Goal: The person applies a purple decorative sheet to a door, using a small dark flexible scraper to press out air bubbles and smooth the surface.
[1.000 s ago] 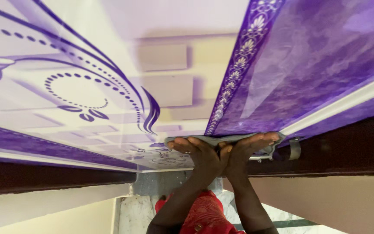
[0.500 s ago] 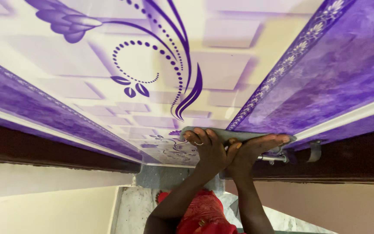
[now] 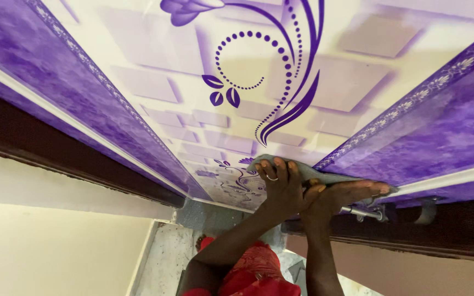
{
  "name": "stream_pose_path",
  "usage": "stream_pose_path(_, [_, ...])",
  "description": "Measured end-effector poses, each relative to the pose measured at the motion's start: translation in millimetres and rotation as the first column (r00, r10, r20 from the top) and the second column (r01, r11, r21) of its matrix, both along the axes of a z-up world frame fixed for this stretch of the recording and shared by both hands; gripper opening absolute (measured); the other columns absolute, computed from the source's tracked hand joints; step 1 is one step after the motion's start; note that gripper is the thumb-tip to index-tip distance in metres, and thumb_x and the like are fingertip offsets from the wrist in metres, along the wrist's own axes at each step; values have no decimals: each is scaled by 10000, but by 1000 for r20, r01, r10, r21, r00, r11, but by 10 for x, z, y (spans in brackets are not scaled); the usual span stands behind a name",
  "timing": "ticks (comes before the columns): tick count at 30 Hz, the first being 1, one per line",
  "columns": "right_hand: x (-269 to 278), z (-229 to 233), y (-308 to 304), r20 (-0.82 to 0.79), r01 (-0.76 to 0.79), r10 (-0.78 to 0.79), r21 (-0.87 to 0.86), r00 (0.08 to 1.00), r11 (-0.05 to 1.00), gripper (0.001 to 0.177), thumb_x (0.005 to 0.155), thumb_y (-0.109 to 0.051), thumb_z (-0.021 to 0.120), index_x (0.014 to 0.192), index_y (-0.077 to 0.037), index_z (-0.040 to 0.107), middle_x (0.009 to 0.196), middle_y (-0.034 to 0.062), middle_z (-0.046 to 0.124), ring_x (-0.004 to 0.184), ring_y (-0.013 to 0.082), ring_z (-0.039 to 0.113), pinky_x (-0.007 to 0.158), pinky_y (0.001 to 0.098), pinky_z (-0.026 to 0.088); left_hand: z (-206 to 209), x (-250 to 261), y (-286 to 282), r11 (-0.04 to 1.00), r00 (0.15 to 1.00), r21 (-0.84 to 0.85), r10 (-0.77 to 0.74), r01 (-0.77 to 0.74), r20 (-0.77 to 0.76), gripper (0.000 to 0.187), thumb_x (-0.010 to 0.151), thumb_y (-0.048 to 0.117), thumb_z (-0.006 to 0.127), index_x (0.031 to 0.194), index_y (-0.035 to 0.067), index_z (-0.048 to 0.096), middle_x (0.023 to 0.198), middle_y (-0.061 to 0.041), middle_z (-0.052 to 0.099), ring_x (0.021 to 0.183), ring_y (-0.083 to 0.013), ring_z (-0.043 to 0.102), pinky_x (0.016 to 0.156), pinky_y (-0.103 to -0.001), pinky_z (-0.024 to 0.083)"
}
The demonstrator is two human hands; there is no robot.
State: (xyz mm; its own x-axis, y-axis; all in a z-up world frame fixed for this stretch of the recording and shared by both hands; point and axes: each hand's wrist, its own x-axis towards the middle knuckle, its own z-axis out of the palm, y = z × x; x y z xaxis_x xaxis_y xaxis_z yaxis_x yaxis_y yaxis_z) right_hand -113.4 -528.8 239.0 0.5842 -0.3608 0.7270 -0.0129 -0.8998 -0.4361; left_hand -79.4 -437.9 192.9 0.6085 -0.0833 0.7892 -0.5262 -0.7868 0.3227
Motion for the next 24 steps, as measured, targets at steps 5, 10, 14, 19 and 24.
stream_pose_path(5, [5, 28, 51, -53, 42, -43, -25, 998, 999, 905, 1087, -447, 326, 1593, 64, -223, 1638, 313, -295, 1549, 442, -263, 1284, 599, -103, -6, 12, 33, 1000, 1000, -7, 11, -11, 17, 961, 991, 702, 533, 1430, -137, 369, 1614, -395, 18, 1493, -641, -55, 1164, -822, 49])
stream_pose_path(10, [-6, 105, 83, -51, 21, -23, -41, 998, 999, 914, 1115, -438, 336, 1585, 93, -240, 1601, 348, -297, 1523, 478, -274, 1286, 624, -118, 35, 9, 81, 1000, 1000, 15, 10, -10, 0, 961, 982, 710, 533, 1409, -137, 383, 1609, -390, 23, 1501, -629, -54, 1150, -822, 38])
stream_pose_path(14, [-30, 195, 137, -25, -9, 8, -26, 1000, 1000, 926, 1098, -404, 400, 1597, 79, -213, 1657, 337, -291, 1531, 474, -267, 1280, 638, -124, 74, 1, 107, 1000, 1000, 5, 6, -7, 22, 969, 980, 702, 555, 1437, -132, 372, 1589, -392, 45, 1488, -613, -60, 1155, -807, 25])
stream_pose_path(19, [15, 232, 188, 0, -6, 6, -37, 1000, 999, 944, 1074, -414, 415, 1591, 78, -203, 1658, 326, -283, 1538, 474, -255, 1273, 644, -121, 84, 32, 132, 1000, 996, -15, 7, -6, 92, 982, 1020, 705, 579, 1465, -150, 391, 1557, -382, 81, 1532, -605, -106, 1207, -794, -29])
stream_pose_path(24, [11, 165, 241, -44, 56, -58, -41, 997, 998, 964, 1112, -522, 383, 1602, 63, -207, 1658, 306, -280, 1539, 460, -232, 1292, 644, -83, 77, 55, 247, 999, 996, 32, -10, 7, 85, 955, 969, 742, 570, 1393, -101, 422, 1571, -347, 172, 1522, -551, -56, 1187, -772, -45])
